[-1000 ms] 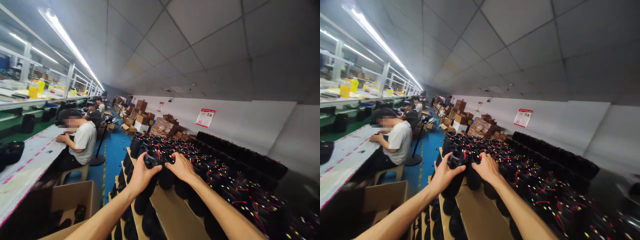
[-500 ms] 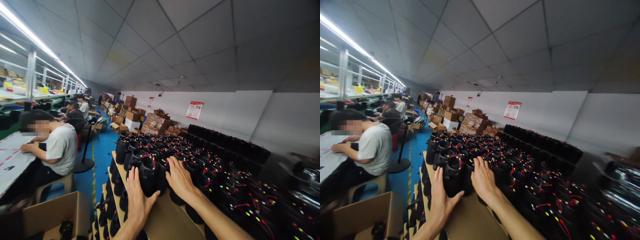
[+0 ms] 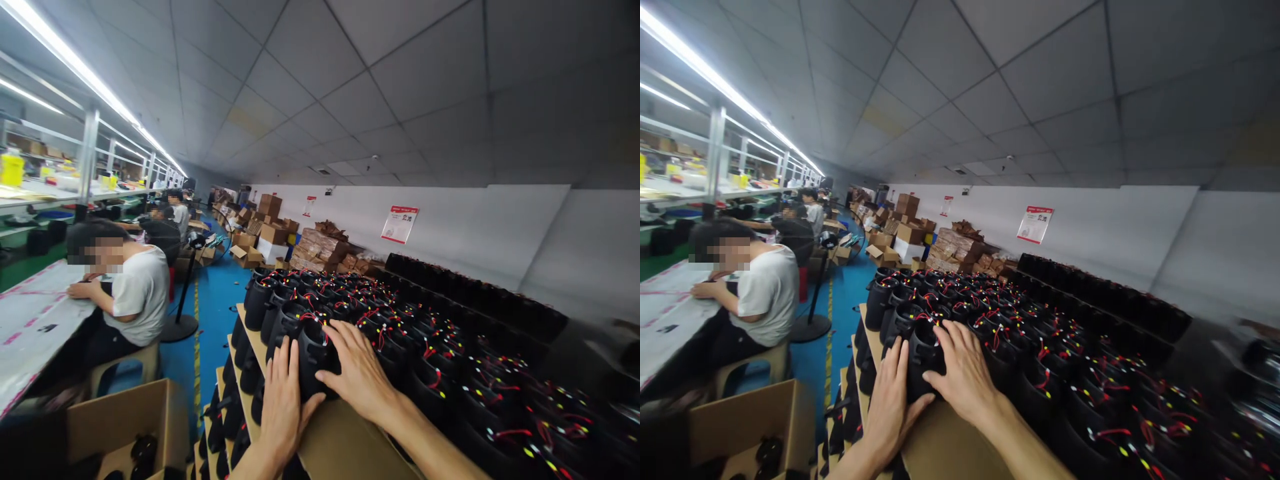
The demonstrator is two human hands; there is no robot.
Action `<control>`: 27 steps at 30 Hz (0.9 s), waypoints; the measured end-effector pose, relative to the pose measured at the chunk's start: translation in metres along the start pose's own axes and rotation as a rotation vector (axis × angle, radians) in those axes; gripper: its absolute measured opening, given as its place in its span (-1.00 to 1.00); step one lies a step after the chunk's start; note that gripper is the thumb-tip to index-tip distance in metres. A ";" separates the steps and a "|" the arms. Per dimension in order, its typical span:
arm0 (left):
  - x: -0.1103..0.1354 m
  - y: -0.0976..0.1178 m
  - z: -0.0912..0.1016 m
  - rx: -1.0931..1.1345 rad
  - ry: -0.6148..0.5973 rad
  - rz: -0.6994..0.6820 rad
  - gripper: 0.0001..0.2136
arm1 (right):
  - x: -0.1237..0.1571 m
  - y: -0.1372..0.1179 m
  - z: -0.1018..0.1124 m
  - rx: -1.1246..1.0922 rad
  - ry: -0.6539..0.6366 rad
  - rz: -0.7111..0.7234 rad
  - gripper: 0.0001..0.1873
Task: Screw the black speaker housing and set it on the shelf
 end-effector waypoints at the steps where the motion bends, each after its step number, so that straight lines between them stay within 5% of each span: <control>1: 0.003 0.000 0.002 -0.004 -0.006 -0.031 0.04 | 0.000 -0.004 -0.004 -0.004 0.000 0.017 -0.28; 6: 0.020 -0.018 0.013 -0.005 0.068 -0.023 -0.21 | -0.004 -0.010 -0.013 -0.002 0.046 0.000 -0.50; 10: 0.018 -0.043 -0.006 0.014 0.047 0.157 0.07 | -0.005 -0.009 -0.013 -0.010 0.073 -0.023 -0.48; 15: 0.013 -0.043 -0.025 0.091 -0.083 0.187 0.04 | -0.003 -0.012 -0.009 -0.030 0.066 -0.018 -0.47; 20: 0.014 -0.045 -0.013 0.178 -0.168 0.226 0.04 | -0.003 -0.022 0.018 -0.050 0.086 -0.023 -0.34; 27: 0.020 -0.083 0.028 0.242 -0.148 0.402 -0.48 | -0.002 -0.030 0.050 -0.073 0.148 -0.019 -0.53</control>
Point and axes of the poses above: each hand's wrist, its own x-axis away from the middle knuckle, its own z-axis out of the back of the hand, y = z × x, the point moved 9 cm from there along -x, towards the middle knuckle, and after that the axes turned 11 degrees about -x, right-handed, at the moved point
